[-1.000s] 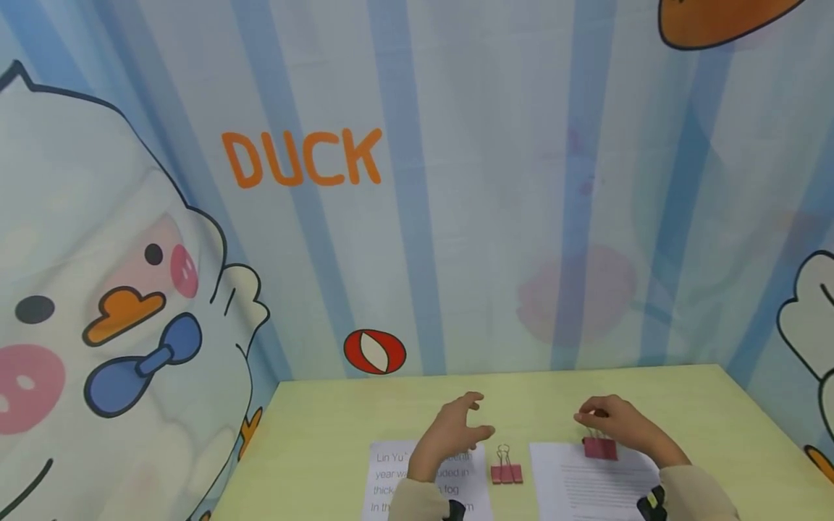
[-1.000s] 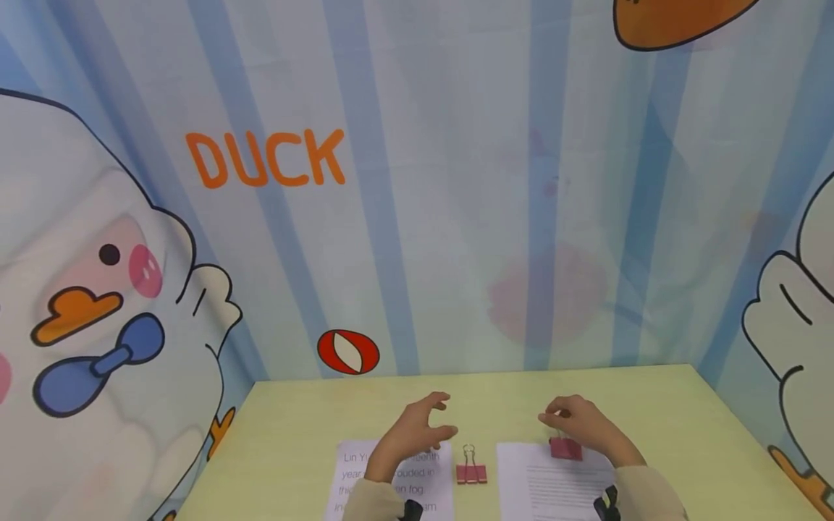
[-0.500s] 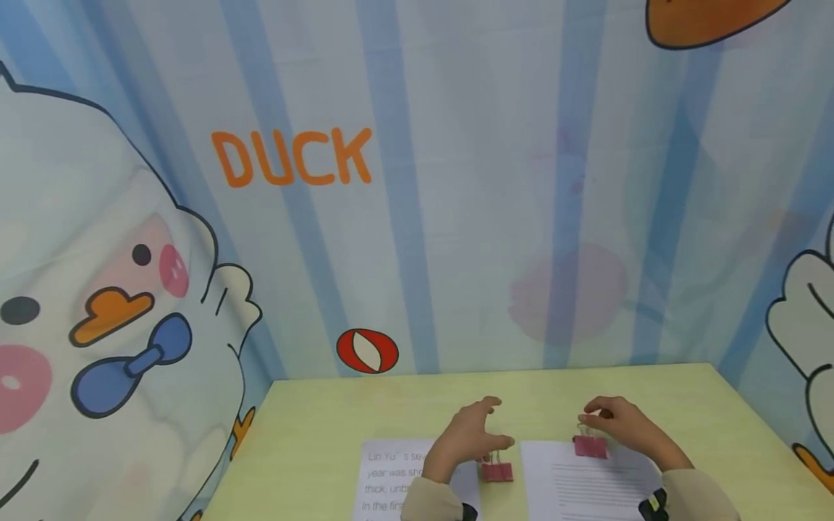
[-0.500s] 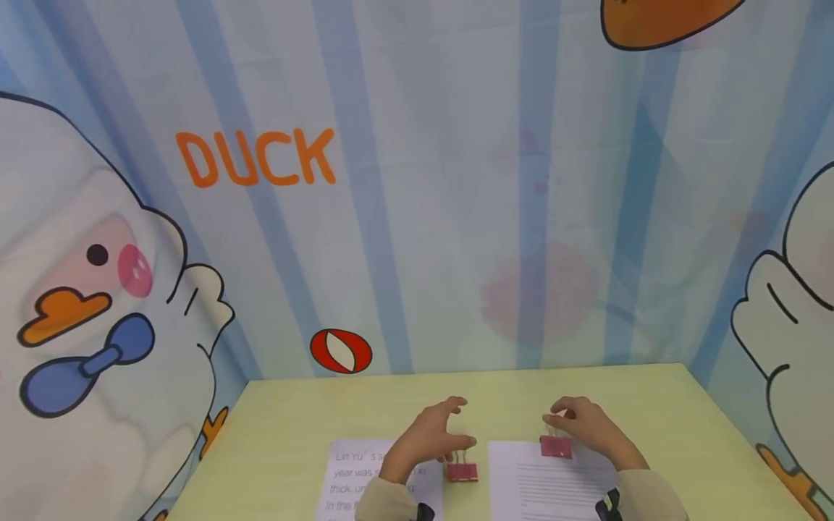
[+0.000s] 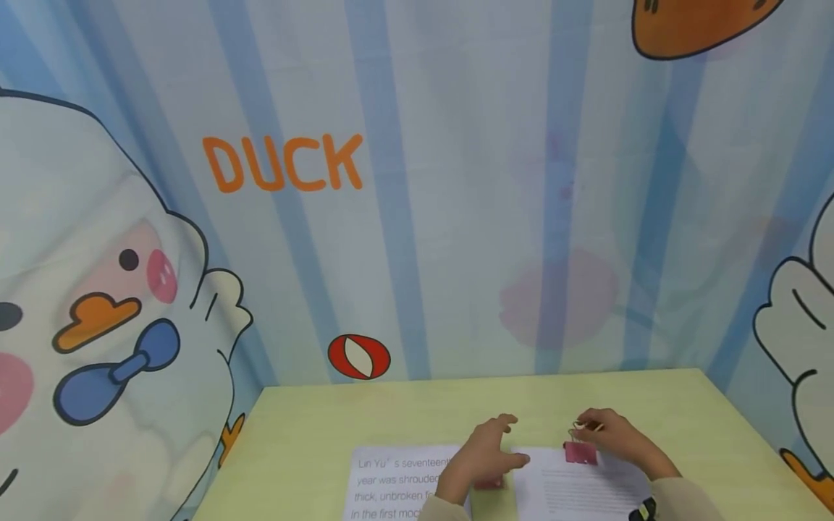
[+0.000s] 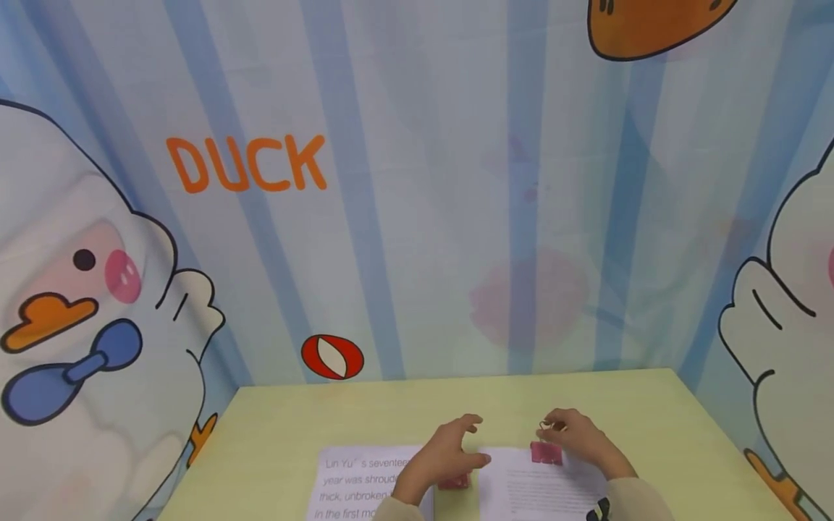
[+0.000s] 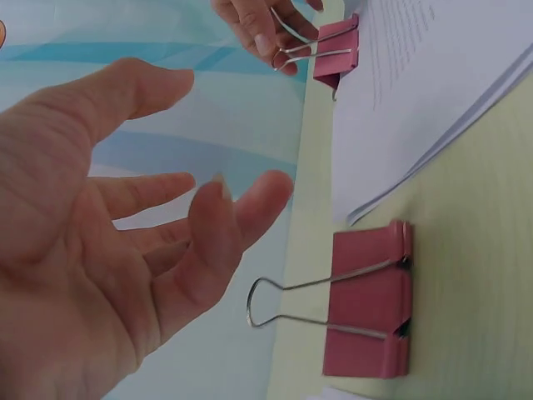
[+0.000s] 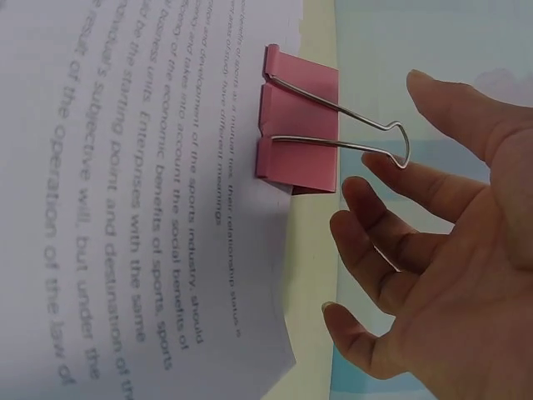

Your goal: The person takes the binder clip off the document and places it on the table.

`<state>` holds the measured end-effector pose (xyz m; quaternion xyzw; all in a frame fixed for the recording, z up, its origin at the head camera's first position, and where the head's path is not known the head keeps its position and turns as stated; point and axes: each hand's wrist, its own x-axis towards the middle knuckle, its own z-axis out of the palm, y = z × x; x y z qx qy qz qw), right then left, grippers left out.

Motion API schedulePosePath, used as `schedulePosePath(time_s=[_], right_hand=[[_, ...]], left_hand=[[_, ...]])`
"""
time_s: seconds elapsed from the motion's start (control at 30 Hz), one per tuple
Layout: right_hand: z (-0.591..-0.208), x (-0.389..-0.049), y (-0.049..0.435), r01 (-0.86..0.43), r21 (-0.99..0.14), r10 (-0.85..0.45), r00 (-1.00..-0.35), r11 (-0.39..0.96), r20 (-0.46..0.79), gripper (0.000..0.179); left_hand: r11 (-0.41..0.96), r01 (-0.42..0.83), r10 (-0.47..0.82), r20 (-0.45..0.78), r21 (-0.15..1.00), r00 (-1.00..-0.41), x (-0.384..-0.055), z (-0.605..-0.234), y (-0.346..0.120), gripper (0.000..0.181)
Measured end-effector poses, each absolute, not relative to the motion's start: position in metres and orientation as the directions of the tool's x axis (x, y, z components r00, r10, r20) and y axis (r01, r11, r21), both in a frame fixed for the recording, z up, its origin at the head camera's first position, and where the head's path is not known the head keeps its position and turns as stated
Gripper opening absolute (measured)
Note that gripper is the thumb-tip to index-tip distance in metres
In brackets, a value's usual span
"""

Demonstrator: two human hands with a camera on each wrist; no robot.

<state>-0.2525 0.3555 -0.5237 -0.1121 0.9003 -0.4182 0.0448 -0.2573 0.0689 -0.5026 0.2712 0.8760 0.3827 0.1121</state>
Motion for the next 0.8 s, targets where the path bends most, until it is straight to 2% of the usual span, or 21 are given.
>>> schedulePosePath(time_s=[0.23, 0.37, 0.5, 0.63, 0.8], right_hand=[[-0.530, -0.255, 0.356, -0.167, -0.765, -0.249, -0.968, 0.623, 0.008, 0.027], [-0.534, -0.257, 0.357, -0.154, -0.763, -0.263, -0.965, 0.628, -0.022, 0.026], [-0.529, -0.258, 0.360, -0.129, -0.766, -0.269, -0.961, 0.629, -0.058, 0.024], [-0.526, -0.257, 0.360, -0.055, -0.772, -0.226, -0.967, 0.633, -0.117, 0.033], [-0.525, -0.260, 0.362, -0.062, -0.754, -0.241, -0.962, 0.654, -0.130, 0.041]], left_hand=[[0.463, 0.370, 0.577, 0.043, 0.805, -0.815, -0.250, -0.518, 0.079, 0.066], [0.453, 0.347, 0.593, 0.013, 0.821, -0.805, -0.247, -0.526, 0.085, 0.067], [0.468, 0.377, 0.596, 0.029, 0.799, -0.802, -0.246, -0.530, 0.091, 0.070], [0.477, 0.400, 0.579, 0.062, 0.782, -0.813, -0.242, -0.536, 0.093, 0.076], [0.507, 0.427, 0.560, 0.091, 0.748, -0.824, -0.236, -0.540, 0.094, 0.080]])
